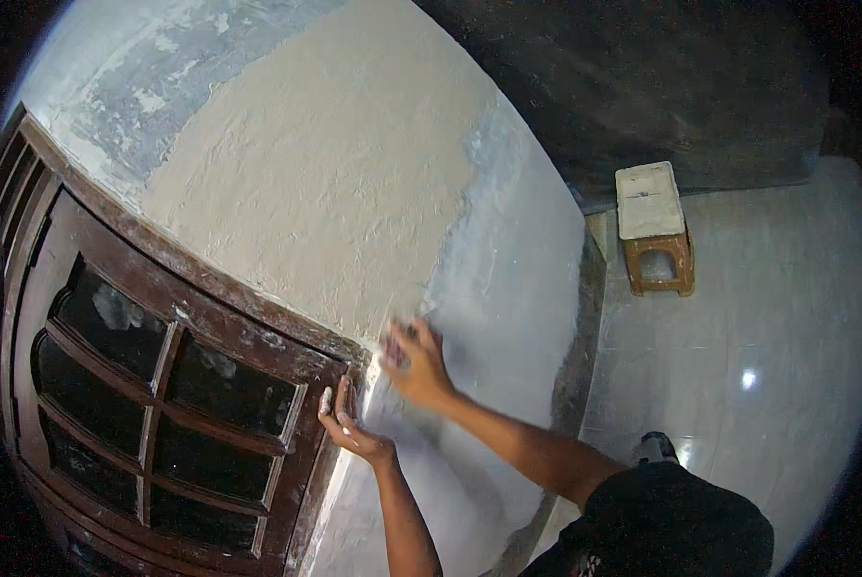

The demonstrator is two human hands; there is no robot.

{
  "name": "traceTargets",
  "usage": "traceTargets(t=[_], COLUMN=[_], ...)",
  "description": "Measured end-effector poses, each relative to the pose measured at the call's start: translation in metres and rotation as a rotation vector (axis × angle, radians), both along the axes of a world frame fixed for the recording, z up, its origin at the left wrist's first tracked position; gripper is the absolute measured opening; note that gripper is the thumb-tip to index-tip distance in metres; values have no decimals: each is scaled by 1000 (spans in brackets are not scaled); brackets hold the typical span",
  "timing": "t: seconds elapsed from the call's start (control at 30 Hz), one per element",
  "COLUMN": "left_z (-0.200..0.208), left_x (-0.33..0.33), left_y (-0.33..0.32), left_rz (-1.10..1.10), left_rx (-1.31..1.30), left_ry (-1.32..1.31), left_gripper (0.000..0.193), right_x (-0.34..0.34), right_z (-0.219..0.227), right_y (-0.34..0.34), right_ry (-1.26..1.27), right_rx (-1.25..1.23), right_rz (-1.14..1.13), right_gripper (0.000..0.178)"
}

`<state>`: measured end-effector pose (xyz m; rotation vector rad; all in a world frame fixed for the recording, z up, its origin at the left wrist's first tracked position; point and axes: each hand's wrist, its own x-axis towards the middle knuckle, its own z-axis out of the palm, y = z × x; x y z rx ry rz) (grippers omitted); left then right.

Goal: The person applies wall filler to a wall surface near a window frame with a hand scraper, taking the plaster from a container and spreading it onto the wall.

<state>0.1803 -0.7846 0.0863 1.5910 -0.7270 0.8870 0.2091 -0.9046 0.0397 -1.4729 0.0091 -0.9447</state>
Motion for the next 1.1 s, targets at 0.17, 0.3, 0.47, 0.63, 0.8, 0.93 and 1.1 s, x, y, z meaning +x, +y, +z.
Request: traceTargets(t=[0.17,0.3,0.47,0.63,0.8,0.93,1.1], left_z=[-4,-5,-4,-3,-1,-1,-2], left_x=[1,0,3,-2,-3,-3,4], left_y=[8,0,18,-1,17,3,10], left_rz=[-15,17,28,-45,11,2,36], left_rx=[12,21,51,-17,2,18,12], left_ry=[21,27,30,30,45,13,14], left_gripper=[63,64,60,57,59,60,60], right_x=[-18,11,-33,5,-41,0,-19], right_z=[-11,9,-11,-3,-21,8,-12], right_y=[6,-24,35,-9,38,-6,28], right_ry=[-118,-9,-76,-28,-182,-89,-127], right_rx=[-138,2,-108,55,-263,-35,-163], right_rz=[43,-224,11,-150,95,-144,-112], right_gripper=[66,68,64,68,68,68,66])
